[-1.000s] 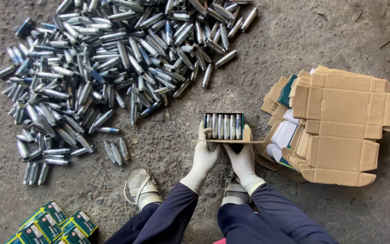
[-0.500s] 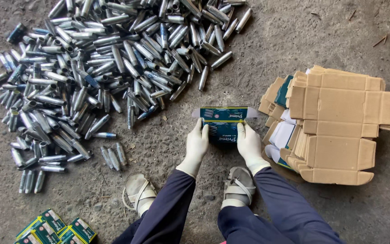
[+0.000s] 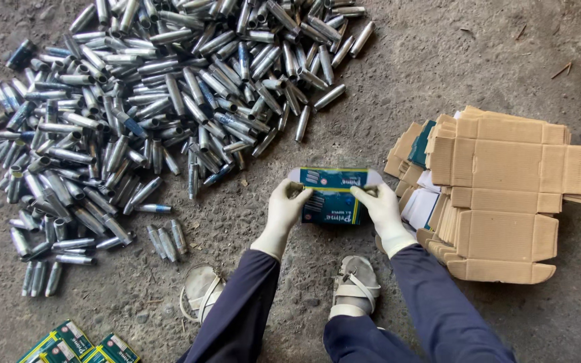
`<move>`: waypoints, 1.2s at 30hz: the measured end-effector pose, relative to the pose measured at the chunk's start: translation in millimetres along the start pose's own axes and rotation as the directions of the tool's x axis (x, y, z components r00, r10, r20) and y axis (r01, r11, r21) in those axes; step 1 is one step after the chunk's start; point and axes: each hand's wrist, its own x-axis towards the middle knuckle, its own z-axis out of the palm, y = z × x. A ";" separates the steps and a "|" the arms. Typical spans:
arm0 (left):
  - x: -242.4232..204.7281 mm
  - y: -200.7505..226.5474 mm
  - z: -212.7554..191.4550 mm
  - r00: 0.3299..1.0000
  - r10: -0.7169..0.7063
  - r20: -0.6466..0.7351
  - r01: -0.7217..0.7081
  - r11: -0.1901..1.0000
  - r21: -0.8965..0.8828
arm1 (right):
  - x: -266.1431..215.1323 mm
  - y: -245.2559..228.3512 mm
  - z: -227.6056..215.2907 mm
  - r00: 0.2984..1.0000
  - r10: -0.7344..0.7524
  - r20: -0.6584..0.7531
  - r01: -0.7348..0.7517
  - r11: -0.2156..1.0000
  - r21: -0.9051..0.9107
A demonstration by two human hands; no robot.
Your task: The person assembles small cardboard boxes and fills them with metal canisters from a large pile on the floor, placing the completed boxes into a stack.
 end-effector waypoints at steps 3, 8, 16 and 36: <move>-5.3 -9.4 -2.6 0.989 0.107 0.106 -0.062 0.930 -0.361 | -24.7 -27.2 -6.5 0.977 -0.123 0.174 0.058 0.939 0.340; -0.2 -3.5 -13.4 0.960 0.155 0.235 -0.054 0.921 -0.387 | -3.0 8.5 -19.9 0.969 -0.106 0.223 0.020 0.934 0.357; 11.1 15.7 -32.4 0.956 0.214 0.201 -0.150 0.945 -0.291 | 13.0 -5.9 -12.7 0.961 -0.187 0.204 0.119 0.945 0.304; 5.8 54.9 -56.4 0.695 0.631 0.344 -0.703 0.696 0.144 | -30.8 -75.1 -21.6 0.662 -0.714 0.226 0.748 0.614 -0.253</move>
